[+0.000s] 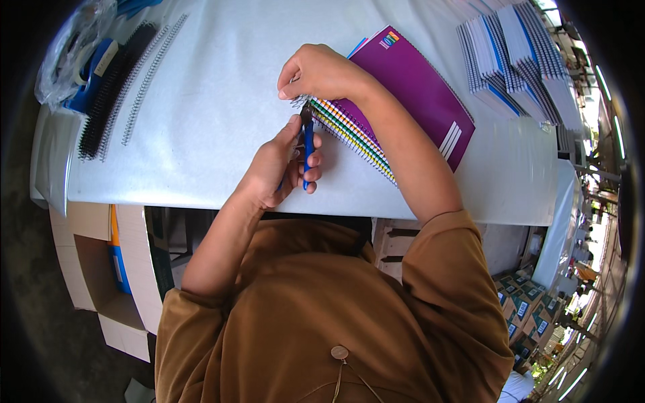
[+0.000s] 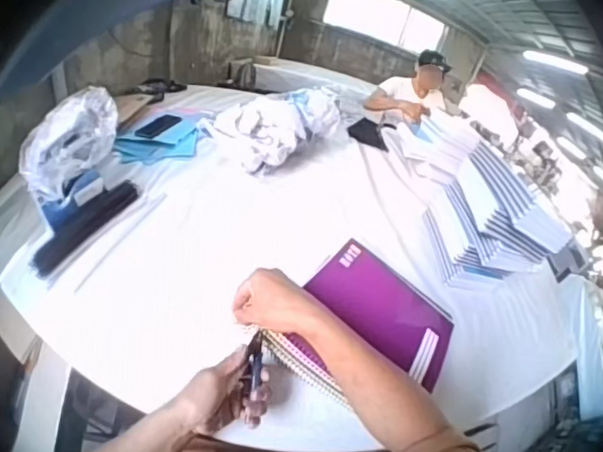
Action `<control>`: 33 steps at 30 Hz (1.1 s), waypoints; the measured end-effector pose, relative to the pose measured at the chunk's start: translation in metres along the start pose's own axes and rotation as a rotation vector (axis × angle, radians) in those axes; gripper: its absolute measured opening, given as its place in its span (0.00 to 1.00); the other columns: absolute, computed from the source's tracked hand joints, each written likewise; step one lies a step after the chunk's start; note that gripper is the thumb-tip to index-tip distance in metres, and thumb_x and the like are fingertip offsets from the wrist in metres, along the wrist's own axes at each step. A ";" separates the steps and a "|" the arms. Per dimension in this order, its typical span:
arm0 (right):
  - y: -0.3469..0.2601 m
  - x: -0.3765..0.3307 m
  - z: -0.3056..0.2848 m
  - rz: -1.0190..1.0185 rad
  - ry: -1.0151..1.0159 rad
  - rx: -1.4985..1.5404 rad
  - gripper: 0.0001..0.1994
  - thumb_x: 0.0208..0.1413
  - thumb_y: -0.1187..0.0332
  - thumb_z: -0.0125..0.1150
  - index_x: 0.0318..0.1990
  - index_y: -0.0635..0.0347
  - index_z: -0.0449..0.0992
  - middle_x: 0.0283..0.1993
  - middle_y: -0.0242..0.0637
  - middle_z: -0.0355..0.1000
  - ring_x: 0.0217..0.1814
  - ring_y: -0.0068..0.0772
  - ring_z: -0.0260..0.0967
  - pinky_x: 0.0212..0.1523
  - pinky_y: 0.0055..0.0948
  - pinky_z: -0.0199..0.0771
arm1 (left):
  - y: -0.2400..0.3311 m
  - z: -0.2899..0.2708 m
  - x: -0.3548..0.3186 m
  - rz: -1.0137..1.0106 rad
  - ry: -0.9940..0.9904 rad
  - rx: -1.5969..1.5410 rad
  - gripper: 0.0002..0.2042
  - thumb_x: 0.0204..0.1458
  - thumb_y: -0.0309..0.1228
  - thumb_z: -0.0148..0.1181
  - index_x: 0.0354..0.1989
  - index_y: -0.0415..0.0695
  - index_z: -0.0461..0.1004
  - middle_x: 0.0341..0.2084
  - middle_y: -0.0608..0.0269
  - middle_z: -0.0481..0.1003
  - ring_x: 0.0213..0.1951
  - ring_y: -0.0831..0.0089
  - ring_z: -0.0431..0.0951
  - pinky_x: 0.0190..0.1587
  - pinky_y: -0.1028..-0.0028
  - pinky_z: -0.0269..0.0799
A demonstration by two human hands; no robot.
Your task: The person trims the excess wire from spiral notebooks using pliers and stacks the finished notebooks together.
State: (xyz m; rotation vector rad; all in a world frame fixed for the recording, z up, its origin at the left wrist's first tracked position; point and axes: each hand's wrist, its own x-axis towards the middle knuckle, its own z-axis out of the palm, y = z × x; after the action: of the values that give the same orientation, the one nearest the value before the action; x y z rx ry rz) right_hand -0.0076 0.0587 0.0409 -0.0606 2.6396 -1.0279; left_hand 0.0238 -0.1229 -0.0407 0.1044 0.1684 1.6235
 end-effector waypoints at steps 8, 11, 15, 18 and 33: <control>0.007 0.001 -0.002 0.019 0.031 0.074 0.11 0.41 0.66 0.66 0.32 0.63 0.80 0.30 0.42 0.77 0.36 0.32 0.74 0.41 0.28 0.71 | -0.005 0.056 0.010 0.055 0.517 0.389 0.29 0.60 0.55 0.31 0.46 0.37 0.65 0.33 0.52 0.73 0.41 0.59 0.77 0.42 0.60 0.76; 0.005 0.001 -0.002 -0.007 0.034 0.084 0.12 0.41 0.66 0.67 0.32 0.64 0.80 0.29 0.43 0.77 0.36 0.32 0.74 0.41 0.28 0.71 | 0.000 0.038 0.011 0.046 0.509 0.321 0.29 0.60 0.55 0.30 0.46 0.37 0.65 0.35 0.51 0.73 0.41 0.58 0.77 0.42 0.60 0.76; 0.006 0.005 0.000 -0.020 0.067 0.130 0.08 0.39 0.67 0.68 0.28 0.60 0.81 0.28 0.40 0.77 0.31 0.31 0.74 0.38 0.25 0.72 | -0.004 -0.003 0.004 0.033 -0.161 -0.125 0.29 0.60 0.54 0.31 0.47 0.36 0.65 0.34 0.48 0.73 0.42 0.53 0.76 0.41 0.56 0.75; 0.014 0.005 -0.001 -0.008 0.044 0.175 0.12 0.43 0.66 0.66 0.33 0.66 0.80 0.30 0.41 0.77 0.36 0.30 0.74 0.43 0.26 0.70 | -0.013 0.051 0.011 0.070 0.278 0.089 0.27 0.61 0.54 0.31 0.43 0.39 0.66 0.27 0.56 0.70 0.30 0.61 0.74 0.33 0.64 0.73; 0.018 -0.066 -0.112 -0.369 -0.167 1.587 0.15 0.54 0.60 0.56 0.42 0.62 0.73 0.24 0.31 0.67 0.26 0.25 0.57 0.32 0.25 0.65 | 0.003 0.047 0.000 -0.017 0.508 0.478 0.30 0.61 0.52 0.31 0.46 0.33 0.68 0.35 0.44 0.75 0.43 0.55 0.77 0.44 0.56 0.73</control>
State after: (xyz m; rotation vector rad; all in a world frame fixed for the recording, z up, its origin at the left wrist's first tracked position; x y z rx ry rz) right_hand 0.0236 0.1545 0.1246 -0.2432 1.0467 -2.6745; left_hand 0.0288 -0.1212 0.0062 0.0532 0.9446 1.5387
